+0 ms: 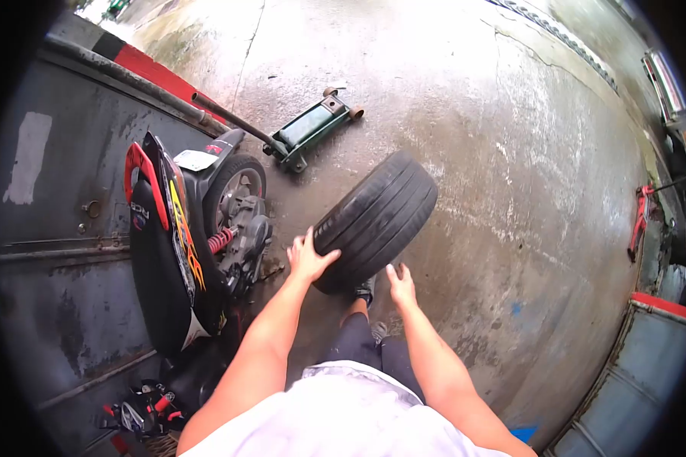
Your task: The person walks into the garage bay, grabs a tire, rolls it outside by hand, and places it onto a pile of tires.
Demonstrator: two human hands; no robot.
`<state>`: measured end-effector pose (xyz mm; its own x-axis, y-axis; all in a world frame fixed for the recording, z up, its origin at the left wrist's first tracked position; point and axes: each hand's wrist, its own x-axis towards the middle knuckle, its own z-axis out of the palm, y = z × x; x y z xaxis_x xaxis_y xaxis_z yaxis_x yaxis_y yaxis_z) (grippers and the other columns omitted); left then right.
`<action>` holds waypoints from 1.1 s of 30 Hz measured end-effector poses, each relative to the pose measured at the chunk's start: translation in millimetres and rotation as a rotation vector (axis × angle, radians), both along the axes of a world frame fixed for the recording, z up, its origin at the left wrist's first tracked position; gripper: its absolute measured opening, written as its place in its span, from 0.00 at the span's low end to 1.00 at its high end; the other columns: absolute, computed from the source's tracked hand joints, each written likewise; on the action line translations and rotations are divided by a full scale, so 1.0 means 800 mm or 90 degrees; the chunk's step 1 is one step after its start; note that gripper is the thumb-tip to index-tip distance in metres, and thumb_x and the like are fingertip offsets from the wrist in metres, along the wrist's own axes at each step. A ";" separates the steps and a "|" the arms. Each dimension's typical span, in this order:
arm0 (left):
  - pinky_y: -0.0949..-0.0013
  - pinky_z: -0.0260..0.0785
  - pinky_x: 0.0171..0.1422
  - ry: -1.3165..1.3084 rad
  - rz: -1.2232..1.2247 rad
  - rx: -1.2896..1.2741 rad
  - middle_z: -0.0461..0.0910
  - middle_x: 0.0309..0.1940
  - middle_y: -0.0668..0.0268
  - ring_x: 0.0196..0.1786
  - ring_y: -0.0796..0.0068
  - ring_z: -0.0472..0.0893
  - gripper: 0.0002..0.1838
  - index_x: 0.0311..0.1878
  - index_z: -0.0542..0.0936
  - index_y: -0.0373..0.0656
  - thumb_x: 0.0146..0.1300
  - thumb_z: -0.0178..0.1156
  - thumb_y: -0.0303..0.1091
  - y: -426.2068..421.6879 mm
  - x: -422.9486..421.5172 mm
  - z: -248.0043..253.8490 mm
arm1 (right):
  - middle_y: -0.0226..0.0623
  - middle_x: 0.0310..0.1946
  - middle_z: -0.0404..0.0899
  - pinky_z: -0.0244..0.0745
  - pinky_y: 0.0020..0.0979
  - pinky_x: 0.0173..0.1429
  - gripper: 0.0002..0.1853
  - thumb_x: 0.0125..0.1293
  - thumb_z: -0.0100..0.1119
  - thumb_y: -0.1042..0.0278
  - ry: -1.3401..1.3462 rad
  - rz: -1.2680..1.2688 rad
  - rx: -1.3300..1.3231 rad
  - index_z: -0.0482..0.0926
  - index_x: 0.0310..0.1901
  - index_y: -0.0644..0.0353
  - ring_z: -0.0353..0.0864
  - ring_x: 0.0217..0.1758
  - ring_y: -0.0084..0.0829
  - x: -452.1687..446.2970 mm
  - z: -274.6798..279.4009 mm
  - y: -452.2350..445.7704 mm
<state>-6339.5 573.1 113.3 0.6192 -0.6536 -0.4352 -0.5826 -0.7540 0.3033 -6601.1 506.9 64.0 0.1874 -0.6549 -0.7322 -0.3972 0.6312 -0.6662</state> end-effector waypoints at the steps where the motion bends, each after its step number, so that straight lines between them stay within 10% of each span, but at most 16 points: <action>1: 0.46 0.56 0.74 0.005 0.005 0.030 0.65 0.66 0.48 0.69 0.45 0.66 0.60 0.77 0.58 0.47 0.46 0.68 0.71 -0.066 0.004 0.020 | 0.56 0.72 0.63 0.58 0.40 0.76 0.49 0.65 0.61 0.38 0.029 0.029 -0.004 0.54 0.74 0.69 0.62 0.76 0.44 0.008 0.008 -0.007; 10: 0.47 0.56 0.74 0.082 -0.125 0.116 0.66 0.69 0.51 0.71 0.51 0.68 0.57 0.74 0.63 0.43 0.48 0.65 0.73 -0.422 0.046 0.034 | 0.68 0.73 0.51 0.57 0.42 0.76 0.68 0.53 0.75 0.45 0.094 0.201 -0.175 0.29 0.77 0.65 0.56 0.77 0.57 0.090 0.045 -0.239; 18: 0.45 0.55 0.76 0.208 0.024 0.255 0.64 0.71 0.52 0.73 0.51 0.66 0.62 0.76 0.60 0.43 0.44 0.65 0.76 -0.544 0.084 -0.015 | 0.61 0.67 0.66 0.65 0.41 0.72 0.57 0.54 0.74 0.47 0.165 0.229 -0.308 0.51 0.75 0.69 0.68 0.70 0.53 0.145 -0.012 -0.762; 24: 0.49 0.62 0.73 0.215 0.021 0.174 0.62 0.72 0.49 0.73 0.47 0.65 0.60 0.77 0.59 0.53 0.43 0.68 0.74 -0.720 0.101 -0.037 | 0.56 0.66 0.71 0.66 0.38 0.71 0.56 0.49 0.77 0.48 0.208 0.180 -0.387 0.57 0.74 0.66 0.72 0.69 0.47 0.203 0.005 -0.880; 33: 0.51 0.66 0.71 0.347 0.011 0.009 0.64 0.67 0.40 0.66 0.40 0.71 0.62 0.74 0.54 0.33 0.47 0.73 0.63 -0.994 0.196 -0.098 | 0.50 0.69 0.67 0.61 0.37 0.75 0.51 0.49 0.77 0.76 -0.079 0.080 -0.209 0.56 0.74 0.69 0.68 0.71 0.41 0.265 -0.004 -1.091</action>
<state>-6183.0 -222.3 34.8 0.3124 -0.6368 -0.7049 -0.3312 -0.7685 0.5475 -6388.9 -365.6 60.9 0.3557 -0.8169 -0.4540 -0.3619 0.3275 -0.8728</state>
